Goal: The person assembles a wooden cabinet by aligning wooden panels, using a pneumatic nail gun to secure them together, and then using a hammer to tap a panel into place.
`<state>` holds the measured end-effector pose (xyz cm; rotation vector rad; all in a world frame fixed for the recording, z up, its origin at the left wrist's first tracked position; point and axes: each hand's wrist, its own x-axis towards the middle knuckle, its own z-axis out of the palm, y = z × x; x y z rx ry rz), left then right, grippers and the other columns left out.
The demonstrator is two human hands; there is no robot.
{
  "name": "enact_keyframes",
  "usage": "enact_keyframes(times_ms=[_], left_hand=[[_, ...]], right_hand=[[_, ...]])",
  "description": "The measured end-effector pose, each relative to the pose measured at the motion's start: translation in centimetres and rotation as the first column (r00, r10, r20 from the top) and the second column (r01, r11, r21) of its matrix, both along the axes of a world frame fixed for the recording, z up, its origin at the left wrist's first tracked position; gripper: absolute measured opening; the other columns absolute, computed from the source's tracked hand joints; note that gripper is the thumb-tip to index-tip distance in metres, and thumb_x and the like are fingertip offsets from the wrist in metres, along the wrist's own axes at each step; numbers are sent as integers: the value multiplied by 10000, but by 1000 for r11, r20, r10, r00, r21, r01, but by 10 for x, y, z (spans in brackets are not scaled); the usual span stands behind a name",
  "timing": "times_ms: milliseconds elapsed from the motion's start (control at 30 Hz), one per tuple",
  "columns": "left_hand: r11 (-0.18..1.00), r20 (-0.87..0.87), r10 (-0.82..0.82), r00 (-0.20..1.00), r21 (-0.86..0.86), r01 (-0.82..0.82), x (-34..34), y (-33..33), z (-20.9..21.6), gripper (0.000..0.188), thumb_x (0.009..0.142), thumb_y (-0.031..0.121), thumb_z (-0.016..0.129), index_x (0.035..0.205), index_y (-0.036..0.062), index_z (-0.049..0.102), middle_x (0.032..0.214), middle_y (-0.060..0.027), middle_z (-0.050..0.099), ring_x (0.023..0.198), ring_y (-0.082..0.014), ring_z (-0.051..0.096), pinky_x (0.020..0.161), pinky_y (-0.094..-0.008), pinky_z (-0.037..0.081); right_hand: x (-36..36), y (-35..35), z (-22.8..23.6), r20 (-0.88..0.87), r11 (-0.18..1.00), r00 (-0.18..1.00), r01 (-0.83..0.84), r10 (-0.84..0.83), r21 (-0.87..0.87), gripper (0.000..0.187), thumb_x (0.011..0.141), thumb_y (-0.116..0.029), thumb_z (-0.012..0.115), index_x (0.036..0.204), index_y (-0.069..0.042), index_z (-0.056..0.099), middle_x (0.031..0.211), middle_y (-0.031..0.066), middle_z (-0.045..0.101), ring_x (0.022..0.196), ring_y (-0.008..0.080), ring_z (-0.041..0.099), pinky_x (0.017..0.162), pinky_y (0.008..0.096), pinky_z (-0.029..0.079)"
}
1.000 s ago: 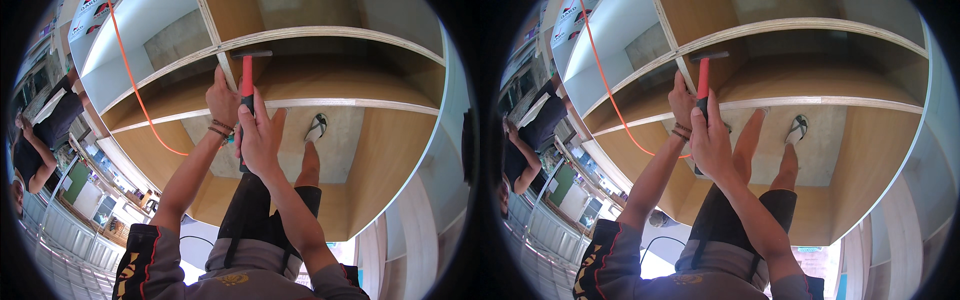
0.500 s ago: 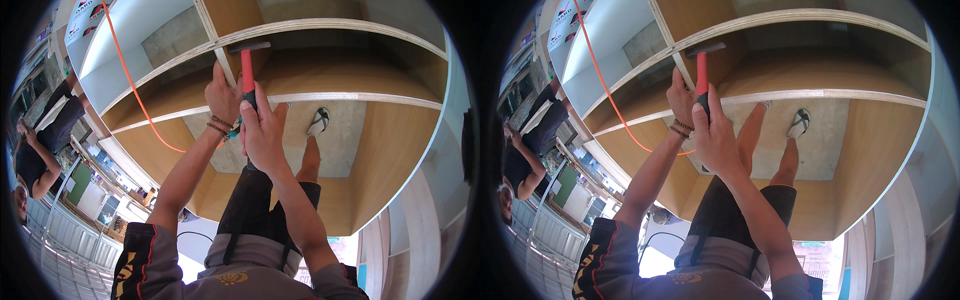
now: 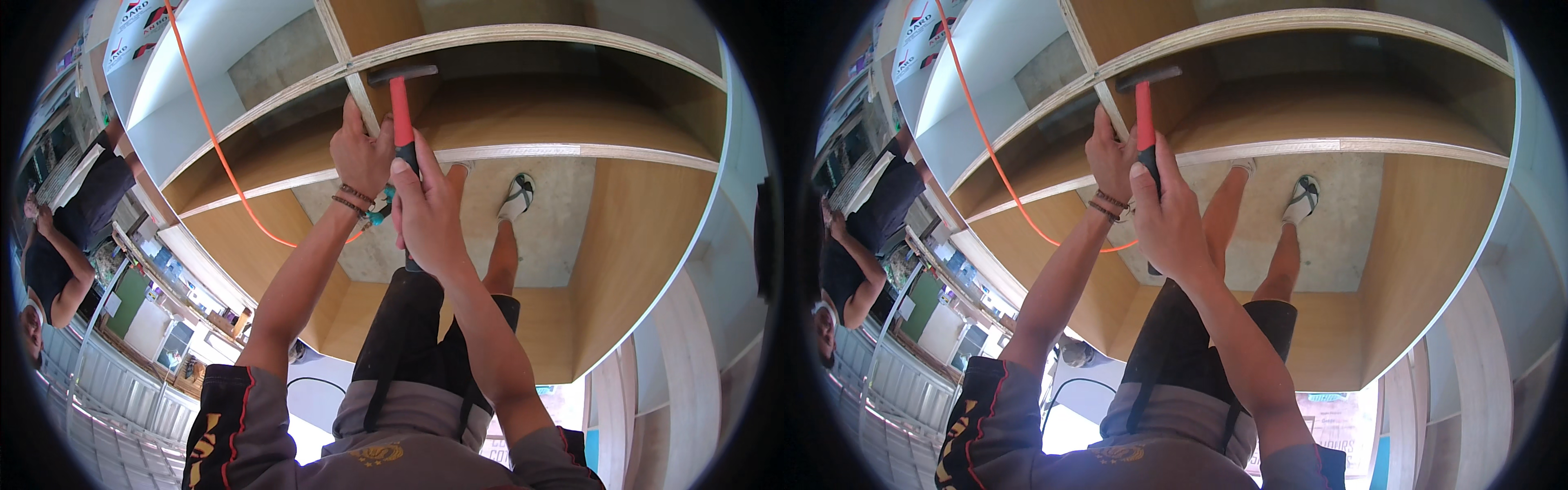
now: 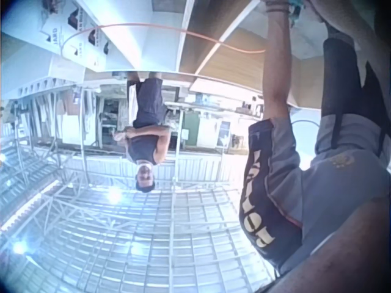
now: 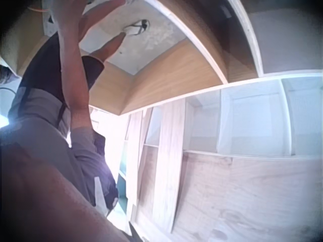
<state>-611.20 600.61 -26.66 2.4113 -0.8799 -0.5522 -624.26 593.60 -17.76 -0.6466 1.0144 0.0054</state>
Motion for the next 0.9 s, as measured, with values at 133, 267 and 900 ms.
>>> enact_keyframes(times_ms=[133, 267, 900], left_hand=[[997, -27, -7, 1000, -82, 4, 1, -1, 0, 527, 898, 186, 718, 1371, 67, 519, 875, -178, 735, 731, -405, 706, 628, -456, 545], [999, -34, -10, 999, -33, 9, 0, -1, 1, 515, 897, 163, 708, 1367, 63, 524, 870, -172, 737, 730, -394, 716, 639, -453, 551], [998, -84, 28, 996, -49, -32, 2, 0, 2, 492, 894, 182, 708, 1343, 83, 535, 815, -163, 734, 693, -387, 713, 624, -446, 550]], right_hand=[[5, 10, 0, -19, 985, 989, 146, -148, -90, 519, 1096, -276, 453, 1577, -105, 358, 856, 156, 623, 714, 279, 617, 691, 397, 498], [7, 18, -10, -6, 974, 998, 67, -70, -216, 534, 1100, -302, 482, 1594, -132, 372, 678, -37, 440, 455, 40, 416, 385, 222, 386], [2, 8, -7, -32, 986, 999, 10, -16, -166, 539, 1083, -321, 490, 1563, -91, 409, 669, 44, 510, 524, 120, 491, 492, 285, 426]])
